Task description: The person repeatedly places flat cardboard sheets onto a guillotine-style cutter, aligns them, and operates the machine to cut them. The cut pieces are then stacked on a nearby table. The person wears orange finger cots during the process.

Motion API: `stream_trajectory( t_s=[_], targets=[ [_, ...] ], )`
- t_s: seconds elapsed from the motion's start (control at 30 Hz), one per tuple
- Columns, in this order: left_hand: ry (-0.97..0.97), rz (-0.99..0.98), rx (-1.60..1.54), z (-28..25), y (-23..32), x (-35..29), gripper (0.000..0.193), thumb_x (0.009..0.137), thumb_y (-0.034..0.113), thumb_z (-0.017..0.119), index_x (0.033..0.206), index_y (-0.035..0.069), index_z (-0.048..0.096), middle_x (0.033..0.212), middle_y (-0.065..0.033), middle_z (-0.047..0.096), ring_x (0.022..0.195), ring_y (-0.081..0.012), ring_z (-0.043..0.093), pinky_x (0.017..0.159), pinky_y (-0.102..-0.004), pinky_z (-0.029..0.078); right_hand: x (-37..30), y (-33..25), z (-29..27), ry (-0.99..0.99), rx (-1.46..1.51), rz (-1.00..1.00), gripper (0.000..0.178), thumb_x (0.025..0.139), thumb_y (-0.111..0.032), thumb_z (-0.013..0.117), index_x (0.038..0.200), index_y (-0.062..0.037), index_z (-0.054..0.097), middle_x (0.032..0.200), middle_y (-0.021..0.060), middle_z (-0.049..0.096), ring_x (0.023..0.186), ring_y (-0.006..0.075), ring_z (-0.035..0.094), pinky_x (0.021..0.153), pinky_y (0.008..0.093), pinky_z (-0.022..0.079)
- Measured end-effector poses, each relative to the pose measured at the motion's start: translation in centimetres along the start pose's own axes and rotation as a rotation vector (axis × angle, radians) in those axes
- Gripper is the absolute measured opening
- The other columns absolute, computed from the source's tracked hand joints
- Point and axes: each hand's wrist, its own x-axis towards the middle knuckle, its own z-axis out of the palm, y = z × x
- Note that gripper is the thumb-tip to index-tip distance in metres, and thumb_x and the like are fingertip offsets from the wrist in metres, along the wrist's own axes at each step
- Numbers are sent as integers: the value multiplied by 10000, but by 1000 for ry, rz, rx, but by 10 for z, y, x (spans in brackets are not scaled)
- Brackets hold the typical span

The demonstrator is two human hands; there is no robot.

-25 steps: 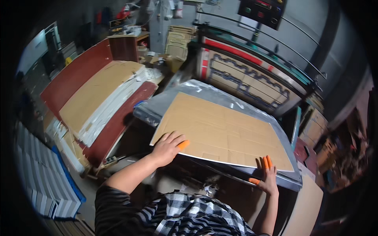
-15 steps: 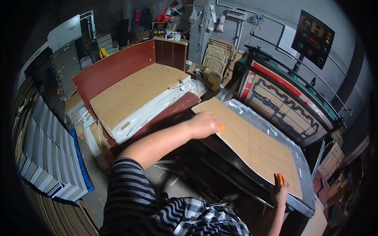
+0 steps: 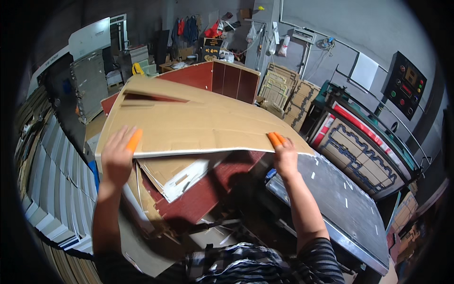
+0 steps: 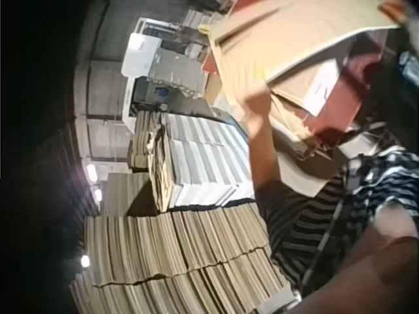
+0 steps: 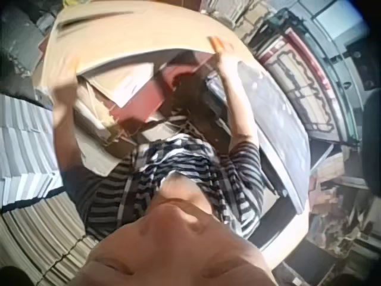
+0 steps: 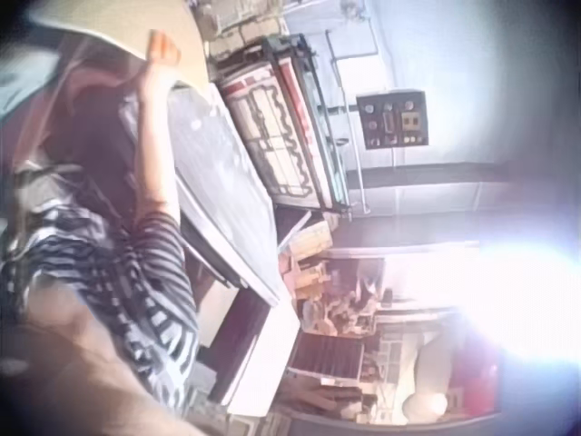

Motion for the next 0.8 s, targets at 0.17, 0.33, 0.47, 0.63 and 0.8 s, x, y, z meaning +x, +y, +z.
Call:
stream_trajectory(
  t_s=[0.17,0.33,0.47,0.63,0.8],
  targets=[
    [-268,-565,-124,94,23,-120,305,865,74,504,1133,38,644,1210,-132,630,1169,-304,570,1035,-426,401,51,-7,149,-160,-67,-110,431,865,-117,522,1293,-149,562,1273,112,582,1232,290,499,1065,477,342],
    [-366,-494,-53,205,74,-155,302,893,140,506,1153,58,635,1240,-119,622,1187,-328,549,1035,-461,386,15,-26,246,-408,-160,201,494,871,-204,516,1359,-148,463,1366,156,492,1289,313,437,1038,531,319],
    [-437,-518,-90,256,124,-142,307,910,179,510,1166,49,619,1271,-122,595,1228,-362,502,1053,-466,360,-56,-64,218,-476,184,45,412,787,-162,637,1176,-30,614,1236,205,583,1119,361,570,941,453,455],
    [-474,-629,-164,256,122,-129,352,851,214,616,1161,48,621,1255,-131,591,1238,-344,486,1063,-431,351,-129,-116,120,-723,548,-110,260,802,-170,686,1031,-52,652,1091,176,646,1005,336,616,853,397,513],
    [-822,-614,-253,235,114,-117,505,790,172,681,1258,35,545,1343,-141,518,1294,-344,419,1091,-440,328,-171,-90,12,-700,629,-60,334,861,-206,642,1147,-34,631,1157,182,622,1018,338,610,892,399,492]
  ],
)
